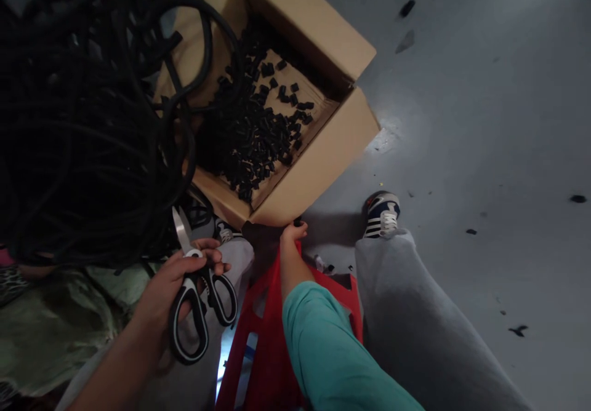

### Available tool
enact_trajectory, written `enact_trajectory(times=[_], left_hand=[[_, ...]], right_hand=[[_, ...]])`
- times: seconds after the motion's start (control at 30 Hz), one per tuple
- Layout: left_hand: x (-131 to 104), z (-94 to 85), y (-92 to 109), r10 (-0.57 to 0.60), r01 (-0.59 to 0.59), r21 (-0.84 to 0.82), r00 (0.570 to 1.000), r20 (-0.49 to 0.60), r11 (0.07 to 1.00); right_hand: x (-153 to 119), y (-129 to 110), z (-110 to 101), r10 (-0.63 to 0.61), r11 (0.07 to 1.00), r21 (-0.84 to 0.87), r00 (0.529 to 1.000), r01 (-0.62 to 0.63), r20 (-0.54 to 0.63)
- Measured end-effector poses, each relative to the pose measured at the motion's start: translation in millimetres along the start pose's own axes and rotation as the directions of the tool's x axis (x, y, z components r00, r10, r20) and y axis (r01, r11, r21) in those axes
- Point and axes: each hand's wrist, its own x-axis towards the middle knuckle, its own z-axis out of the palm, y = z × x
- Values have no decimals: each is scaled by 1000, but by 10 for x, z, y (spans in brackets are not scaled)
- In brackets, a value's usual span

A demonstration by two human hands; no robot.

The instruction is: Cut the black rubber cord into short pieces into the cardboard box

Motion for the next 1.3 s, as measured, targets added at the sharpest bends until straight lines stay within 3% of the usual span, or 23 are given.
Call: enact_trajectory(times=[0.23,0.43,0.8,0.9,1.0,1.13,1.3], left_hand=[[-73,30,55,3,-2,-33,1000,5,999],[-85,17,58,25,-23,-53,999,30,998],[-80,-13,78,33,-33,-59,999,-9,998],[-51,23,87,41,-45,-70,998,-51,997],[-16,57,103,57,-64,-94,996,-76,994],[-2,74,134,89,-93,-142,995,-35,985],[-9,31,168,132,-131,-221,991,-12,966]], right_hand=[[95,149,-29,-119,990,78,993,120,-24],[128,157,-168,-277,945,157,958,286,-73],[170,52,-331,-444,883,183,896,433,22],[143,37,-468,-447,876,195,895,440,-12],[107,-20,-739,-462,857,219,884,466,-70],[58,-351,-1167,-524,798,263,840,542,-141],[-239,-1205,-1483,-670,666,306,726,680,-153]])
